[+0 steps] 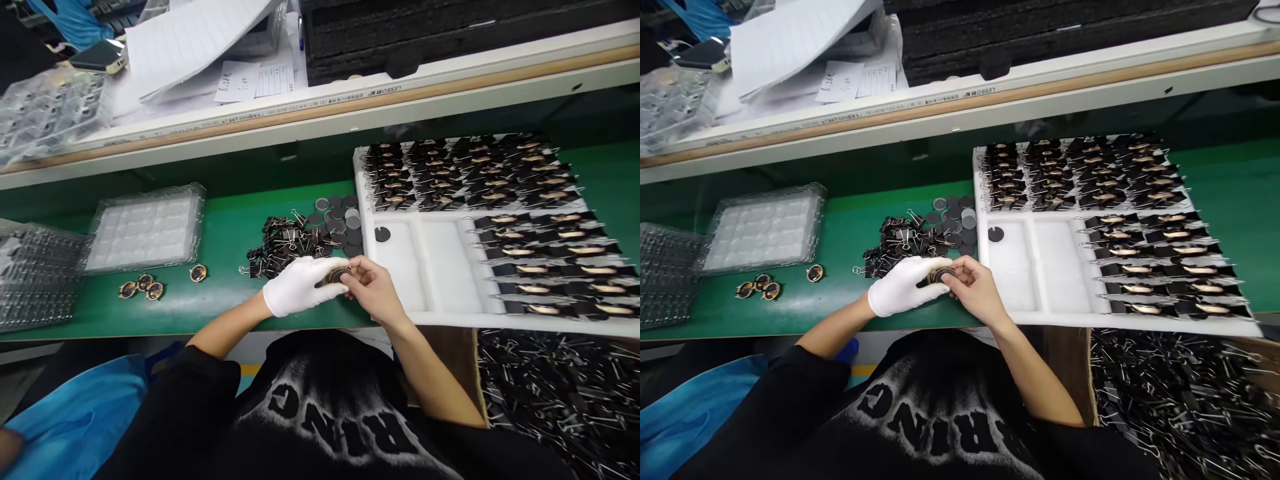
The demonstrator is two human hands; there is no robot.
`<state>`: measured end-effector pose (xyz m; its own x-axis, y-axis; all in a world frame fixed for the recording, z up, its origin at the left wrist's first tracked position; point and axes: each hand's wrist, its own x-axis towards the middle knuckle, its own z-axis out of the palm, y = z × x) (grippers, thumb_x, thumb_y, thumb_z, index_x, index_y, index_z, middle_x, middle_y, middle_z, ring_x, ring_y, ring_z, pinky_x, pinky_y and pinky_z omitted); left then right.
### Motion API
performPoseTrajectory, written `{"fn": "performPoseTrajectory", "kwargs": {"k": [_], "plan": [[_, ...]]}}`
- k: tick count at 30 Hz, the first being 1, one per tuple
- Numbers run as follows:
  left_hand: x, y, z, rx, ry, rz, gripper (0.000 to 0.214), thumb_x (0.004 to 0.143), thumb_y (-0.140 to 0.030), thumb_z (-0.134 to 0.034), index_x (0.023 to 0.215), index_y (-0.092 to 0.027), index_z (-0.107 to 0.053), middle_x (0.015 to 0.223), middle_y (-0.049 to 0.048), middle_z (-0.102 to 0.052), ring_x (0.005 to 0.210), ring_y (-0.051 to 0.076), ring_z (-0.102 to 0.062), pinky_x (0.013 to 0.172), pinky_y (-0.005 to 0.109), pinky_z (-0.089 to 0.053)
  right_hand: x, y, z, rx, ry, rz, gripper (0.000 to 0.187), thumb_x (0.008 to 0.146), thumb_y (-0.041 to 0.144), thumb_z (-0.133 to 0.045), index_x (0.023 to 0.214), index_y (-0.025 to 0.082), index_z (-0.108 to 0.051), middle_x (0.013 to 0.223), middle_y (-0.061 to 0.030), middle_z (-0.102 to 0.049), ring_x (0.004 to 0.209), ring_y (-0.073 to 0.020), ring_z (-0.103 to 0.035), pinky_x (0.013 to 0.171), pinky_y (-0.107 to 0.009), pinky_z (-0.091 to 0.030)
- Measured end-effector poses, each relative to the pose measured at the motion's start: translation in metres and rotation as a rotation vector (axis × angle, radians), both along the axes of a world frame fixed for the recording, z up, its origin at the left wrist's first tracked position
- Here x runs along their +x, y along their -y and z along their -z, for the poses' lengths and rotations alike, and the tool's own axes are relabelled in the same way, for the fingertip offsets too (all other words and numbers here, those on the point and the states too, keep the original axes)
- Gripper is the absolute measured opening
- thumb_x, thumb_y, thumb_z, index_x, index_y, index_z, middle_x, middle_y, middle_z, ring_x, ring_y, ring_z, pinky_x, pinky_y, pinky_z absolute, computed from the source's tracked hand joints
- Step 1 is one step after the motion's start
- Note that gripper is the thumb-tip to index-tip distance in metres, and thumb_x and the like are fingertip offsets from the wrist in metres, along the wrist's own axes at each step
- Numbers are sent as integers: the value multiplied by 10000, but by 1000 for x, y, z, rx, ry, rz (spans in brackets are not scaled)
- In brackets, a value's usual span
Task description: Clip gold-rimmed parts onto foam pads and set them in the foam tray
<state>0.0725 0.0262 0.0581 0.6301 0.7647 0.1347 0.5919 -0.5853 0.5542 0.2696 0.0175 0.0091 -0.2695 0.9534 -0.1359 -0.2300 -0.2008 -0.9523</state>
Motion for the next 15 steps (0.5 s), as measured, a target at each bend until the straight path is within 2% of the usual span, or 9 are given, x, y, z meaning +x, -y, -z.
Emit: {"fn": "performPoseTrajectory", "kwargs": {"k": [3, 5, 7, 9, 11, 12, 13, 15], "plan": [[3, 3, -8, -76, 1, 43, 357, 1049, -366, -529, 1377, -238, -589, 1057, 42, -770, 921, 192, -729, 827, 321, -539, 7, 3, 2, -61, -97, -123, 398, 745, 512, -898, 905, 222, -678, 711, 21, -674, 576, -129, -635, 574, -279, -556], [2, -2, -18, -112, -25, 88, 402, 1043, -392, -532, 1404, -223, -578, 1042, 44, -772, 905, 191, -730, 818, 315, -543, 13, 4, 2, -63, -131, -148, 373, 766, 482, -893, 956, 215, -717, 778, -11, -725, 626, -139, -666, 611, -288, -577], [-2, -17, -30, -110, -58, 108, 437, 1042, -445, -519, 1406, -214, -589, 1048, 47, -774, 903, 184, -730, 829, 306, -545, 18, 5, 2, -66, -158, -125, 338, 760, 445, -907, 924, 209, -730, 803, -30, -748, 643, -143, -679, 584, -268, -561], [-10, -45, -39, -27, -106, -12, 426, 1056, -485, -453, 1307, -211, -660, 1056, 57, -771, 940, 190, -722, 876, 311, -532, 21, 5, 2, -100, -213, -88, 333, 749, 448, -916, 856, 204, -716, 812, -40, -758, 647, -146, -688, 541, -244, -533], [-20, -82, -43, 138, -250, -310, 507, 1063, -539, -364, 1066, -187, -729, 983, 96, -755, 919, 230, -706, 850, 346, -502, 22, 5, 1, -158, -275, -42, 351, 741, 466, -917, 854, 204, -713, 843, -38, -762, 659, -141, -697, 541, -233, -537], [-25, -103, -43, 188, -377, -452, 535, 1041, -569, -377, 994, -169, -729, 946, 124, -740, 899, 261, -697, 818, 364, -484, 22, 6, 0, -189, -301, -23, 359, 741, 474, -915, 885, 206, -726, 865, -35, -761, 666, -135, -698, 557, -232, -552], [-30, -122, -41, 183, -508, -530, 526, 1010, -585, -425, 951, -156, -723, 936, 145, -728, 899, 287, -688, 801, 373, -464, 23, 6, -1, -220, -321, -11, 371, 740, 478, -915, 925, 209, -740, 875, -29, -757, 672, -127, -698, 576, -229, -568], [-39, -154, -37, -20, -686, -519, 454, 906, -584, -583, 783, -161, -695, 807, 128, -691, 832, 290, -664, 762, 359, -425, 25, 7, -3, -263, -352, -14, 391, 739, 475, -917, 985, 216, -758, 890, -19, -749, 689, -115, -702, 614, -221, -593]]}}
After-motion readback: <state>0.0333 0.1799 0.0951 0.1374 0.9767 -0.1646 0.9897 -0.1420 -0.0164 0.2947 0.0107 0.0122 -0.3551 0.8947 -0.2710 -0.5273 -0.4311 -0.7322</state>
